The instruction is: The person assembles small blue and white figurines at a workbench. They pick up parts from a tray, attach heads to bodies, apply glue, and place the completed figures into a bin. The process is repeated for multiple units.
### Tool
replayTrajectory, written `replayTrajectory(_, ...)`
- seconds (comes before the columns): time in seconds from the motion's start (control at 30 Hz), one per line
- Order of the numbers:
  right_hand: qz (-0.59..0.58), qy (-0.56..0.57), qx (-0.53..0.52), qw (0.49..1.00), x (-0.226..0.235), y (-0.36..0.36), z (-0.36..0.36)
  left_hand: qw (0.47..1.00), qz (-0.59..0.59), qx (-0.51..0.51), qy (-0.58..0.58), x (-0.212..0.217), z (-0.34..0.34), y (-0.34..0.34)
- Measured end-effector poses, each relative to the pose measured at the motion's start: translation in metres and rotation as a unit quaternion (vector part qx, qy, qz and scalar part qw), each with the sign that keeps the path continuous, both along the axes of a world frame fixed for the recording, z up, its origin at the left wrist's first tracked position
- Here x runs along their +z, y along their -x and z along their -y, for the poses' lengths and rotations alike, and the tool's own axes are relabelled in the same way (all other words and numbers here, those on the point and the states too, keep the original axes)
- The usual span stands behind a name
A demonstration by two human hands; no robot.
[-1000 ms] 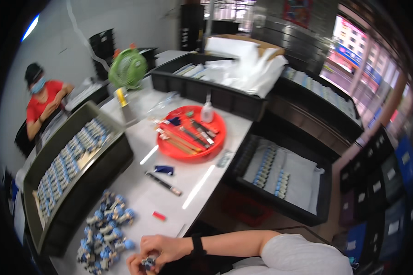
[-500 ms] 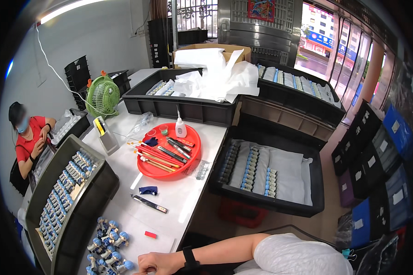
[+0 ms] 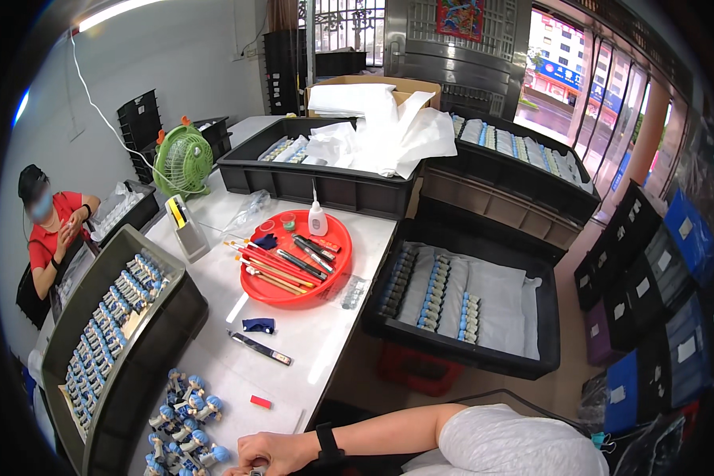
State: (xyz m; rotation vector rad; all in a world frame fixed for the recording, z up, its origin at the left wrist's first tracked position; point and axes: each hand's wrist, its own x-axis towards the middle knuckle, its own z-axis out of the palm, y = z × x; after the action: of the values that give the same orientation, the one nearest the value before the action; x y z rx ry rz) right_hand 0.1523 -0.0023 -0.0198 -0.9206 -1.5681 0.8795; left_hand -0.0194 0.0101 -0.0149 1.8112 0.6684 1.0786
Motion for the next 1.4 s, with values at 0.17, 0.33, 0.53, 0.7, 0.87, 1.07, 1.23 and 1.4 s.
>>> replayTrajectory(0.17,-0.004,0.0,0.014,1.0,0.005,0.003,0.001,1.0,0.013,0.008,0.027,0.007,0.007,0.003)
replayTrajectory(0.33,-0.016,0.016,0.017,1.0,0.008,0.001,0.003,1.0,0.009,0.002,0.026,0.0,0.003,0.005)
replayTrajectory(0.53,-0.022,-0.001,0.012,1.0,-0.003,0.004,-0.002,1.0,0.008,0.005,0.0,0.009,0.005,0.001)
replayTrajectory(0.7,0.005,0.004,0.004,1.0,-0.001,0.002,-0.001,1.0,-0.003,0.012,-0.008,0.011,0.006,0.0)
replayTrajectory(0.87,0.004,0.02,0.011,1.0,0.0,0.002,0.0,1.0,0.008,0.006,0.003,0.01,0.005,0.0)
replayTrajectory(1.07,-0.001,0.006,0.013,1.0,0.001,0.003,0.0,0.999,0.026,0.0,0.035,0.004,0.005,0.003)
replayTrajectory(1.23,0.006,0.009,0.008,1.0,0.0,0.003,0.0,0.999,0.023,0.008,0.047,-0.001,0.005,0.005)
replayTrajectory(1.4,0.006,0.008,0.008,1.0,0.003,0.003,0.001,0.999,0.023,0.008,0.043,0.003,0.005,0.003)
